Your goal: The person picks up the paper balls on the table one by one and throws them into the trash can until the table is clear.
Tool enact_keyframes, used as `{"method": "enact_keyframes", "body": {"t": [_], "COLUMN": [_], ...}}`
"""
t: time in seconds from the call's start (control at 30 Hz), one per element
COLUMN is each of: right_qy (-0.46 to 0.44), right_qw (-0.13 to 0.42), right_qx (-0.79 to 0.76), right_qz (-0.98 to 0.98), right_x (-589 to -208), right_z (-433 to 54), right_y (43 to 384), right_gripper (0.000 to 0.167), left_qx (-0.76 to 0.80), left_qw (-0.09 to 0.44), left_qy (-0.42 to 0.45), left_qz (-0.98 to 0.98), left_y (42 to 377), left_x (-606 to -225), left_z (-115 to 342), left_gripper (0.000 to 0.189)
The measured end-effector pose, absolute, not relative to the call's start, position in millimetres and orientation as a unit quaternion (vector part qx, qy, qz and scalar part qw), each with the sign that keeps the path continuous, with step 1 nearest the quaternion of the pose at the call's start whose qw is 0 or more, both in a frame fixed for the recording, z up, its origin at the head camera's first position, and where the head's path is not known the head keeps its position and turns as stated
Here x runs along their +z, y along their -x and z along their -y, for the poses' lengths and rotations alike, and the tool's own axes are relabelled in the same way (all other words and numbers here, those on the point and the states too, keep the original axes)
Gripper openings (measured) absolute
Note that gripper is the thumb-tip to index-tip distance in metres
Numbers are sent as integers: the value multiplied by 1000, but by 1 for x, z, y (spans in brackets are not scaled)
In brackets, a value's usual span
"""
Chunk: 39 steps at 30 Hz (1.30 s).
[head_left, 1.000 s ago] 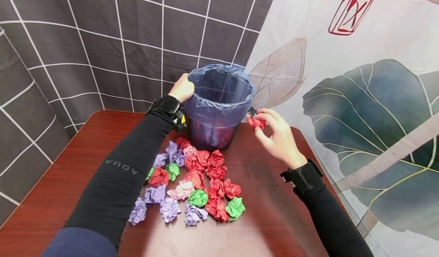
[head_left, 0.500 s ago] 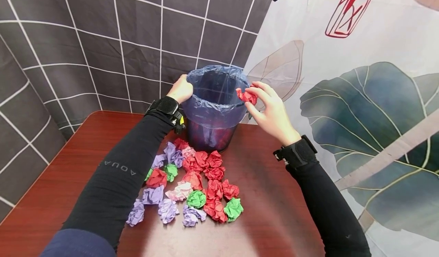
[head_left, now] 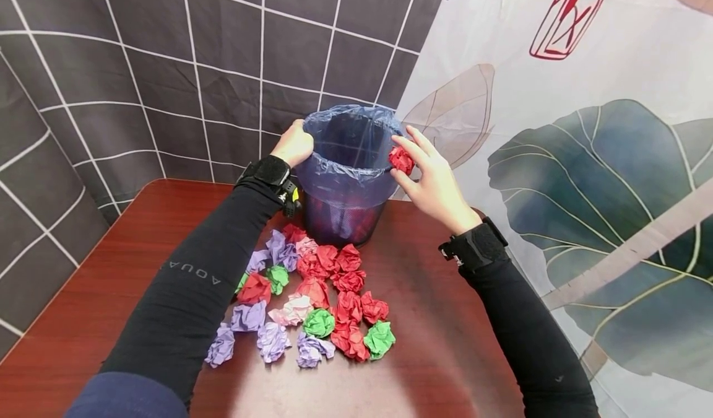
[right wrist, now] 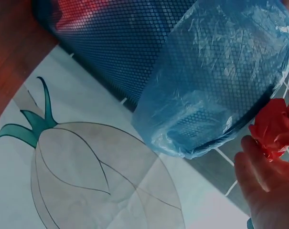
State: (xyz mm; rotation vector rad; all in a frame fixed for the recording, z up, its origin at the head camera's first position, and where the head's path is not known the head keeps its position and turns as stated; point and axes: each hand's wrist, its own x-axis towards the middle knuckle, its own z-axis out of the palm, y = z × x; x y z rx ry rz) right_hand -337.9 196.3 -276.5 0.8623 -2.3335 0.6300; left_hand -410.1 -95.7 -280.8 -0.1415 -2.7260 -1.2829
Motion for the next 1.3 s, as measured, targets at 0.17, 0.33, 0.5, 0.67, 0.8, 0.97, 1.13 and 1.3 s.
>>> {"method": "enact_keyframes", "body": {"t": [0.17, 0.33, 0.5, 0.67, 0.8, 0.97, 1.13, 1.3], "right_qy": [-325, -316, -313, -312, -321, -352, -383, -405], "right_qw": [272, 247, 233, 241, 281, 337, 297, 187], "right_qx": [238, 237, 232, 231, 226, 236, 222, 175], "right_qz": [874, 885, 891, 890, 876, 841, 846, 878], "right_x": [-272, -269, -268, -272, -282, -303, -334, -368], "right_z": [-193, -187, -179, -180, -188, -204, -220, -231], "right_y": [339, 342, 345, 341, 334, 321, 302, 281], "right_gripper": [51, 57, 64, 59, 49, 38, 33, 33], "left_qx": [-420, -416, -418, -416, -415, -416, -417, -417], "left_qw": [65, 66, 62, 59, 60, 61, 63, 62], "left_qy": [51, 53, 49, 47, 50, 50, 51, 50], "left_qz": [904, 905, 905, 906, 907, 906, 905, 905], "left_y": [409, 409, 409, 409, 408, 409, 409, 412], "left_x": [-280, -280, -281, -280, -278, -279, -279, -280], "left_z": [95, 95, 97, 97, 96, 95, 96, 96], "left_gripper": [62, 63, 64, 64, 63, 63, 62, 62]}}
